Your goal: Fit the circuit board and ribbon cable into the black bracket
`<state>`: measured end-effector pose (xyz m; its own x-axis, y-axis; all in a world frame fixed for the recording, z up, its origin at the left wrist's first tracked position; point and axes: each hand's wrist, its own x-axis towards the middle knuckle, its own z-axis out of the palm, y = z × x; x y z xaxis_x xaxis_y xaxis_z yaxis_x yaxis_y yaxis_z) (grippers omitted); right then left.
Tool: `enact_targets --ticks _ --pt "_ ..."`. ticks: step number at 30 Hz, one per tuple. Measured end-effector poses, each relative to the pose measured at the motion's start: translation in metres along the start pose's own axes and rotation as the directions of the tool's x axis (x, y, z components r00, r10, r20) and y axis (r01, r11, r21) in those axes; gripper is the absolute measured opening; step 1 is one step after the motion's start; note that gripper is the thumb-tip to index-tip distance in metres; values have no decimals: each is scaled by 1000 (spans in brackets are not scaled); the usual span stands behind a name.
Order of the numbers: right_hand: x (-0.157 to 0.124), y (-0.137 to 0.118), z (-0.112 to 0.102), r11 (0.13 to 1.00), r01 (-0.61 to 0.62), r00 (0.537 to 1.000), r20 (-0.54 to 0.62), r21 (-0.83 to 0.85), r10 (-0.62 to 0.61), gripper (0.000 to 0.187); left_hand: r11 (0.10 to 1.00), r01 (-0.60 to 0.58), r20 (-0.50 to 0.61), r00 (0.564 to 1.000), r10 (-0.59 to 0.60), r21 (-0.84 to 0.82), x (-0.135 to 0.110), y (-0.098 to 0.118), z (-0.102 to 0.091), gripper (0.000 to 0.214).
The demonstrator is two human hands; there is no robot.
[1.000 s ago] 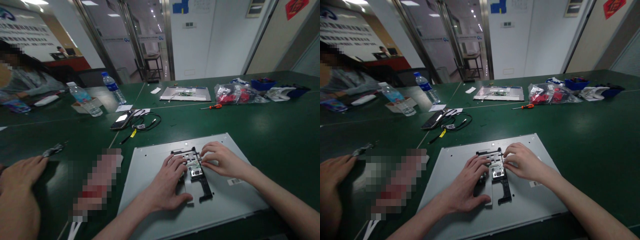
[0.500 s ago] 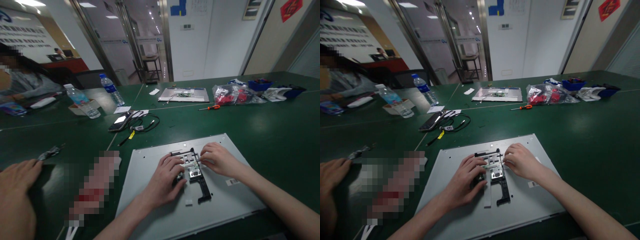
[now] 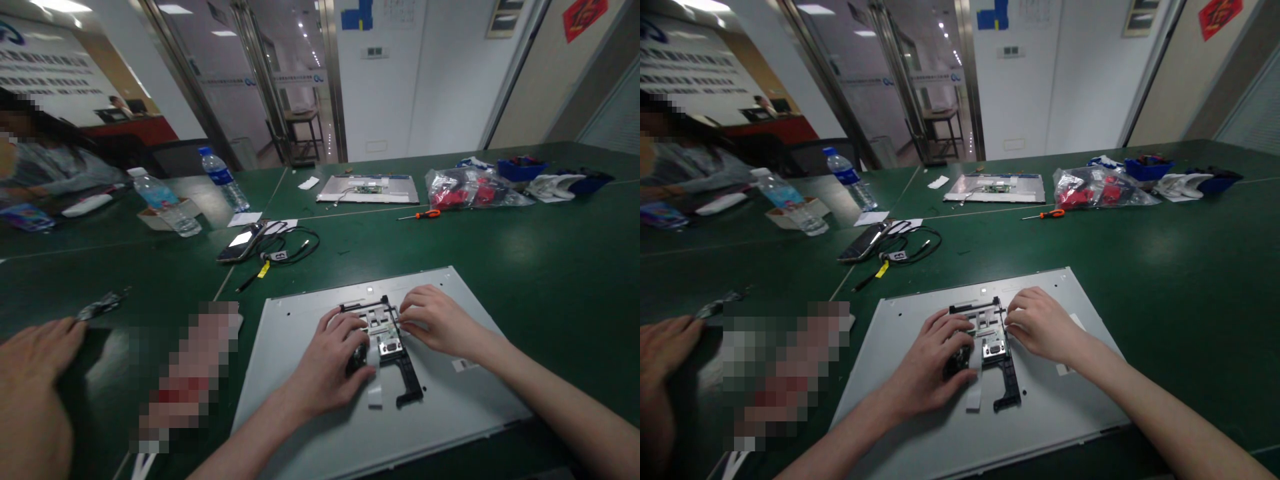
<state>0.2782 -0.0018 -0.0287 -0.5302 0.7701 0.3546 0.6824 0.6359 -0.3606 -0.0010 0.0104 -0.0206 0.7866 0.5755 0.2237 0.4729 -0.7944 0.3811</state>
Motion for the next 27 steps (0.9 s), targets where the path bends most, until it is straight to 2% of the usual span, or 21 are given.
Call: enact_targets --ticks 4,7,11,15,20,27 --pt "1 -8 -1 999 44 999 -28 12 -44 11 1000 15 10 1000 -15 17 0 1 2 29" --pt "1 -25 2 989 142 989 -54 49 -139 13 1000 20 14 1000 -20 24 1 2 2 30" --pt "0 -46 11 969 237 970 37 69 -240 13 1000 2 13 1000 -3 16 2 2 2 30" --pt "0 -49 17 967 235 963 112 97 -245 14 1000 -8 11 1000 7 10 2 2 1 31" --pt "1 -44 19 962 220 963 120 160 -240 12 1000 -14 14 1000 14 -3 2 3 1 34" --pt "1 -46 21 969 200 966 134 146 -220 13 1000 -25 47 999 26 -12 4 5 -1 39"
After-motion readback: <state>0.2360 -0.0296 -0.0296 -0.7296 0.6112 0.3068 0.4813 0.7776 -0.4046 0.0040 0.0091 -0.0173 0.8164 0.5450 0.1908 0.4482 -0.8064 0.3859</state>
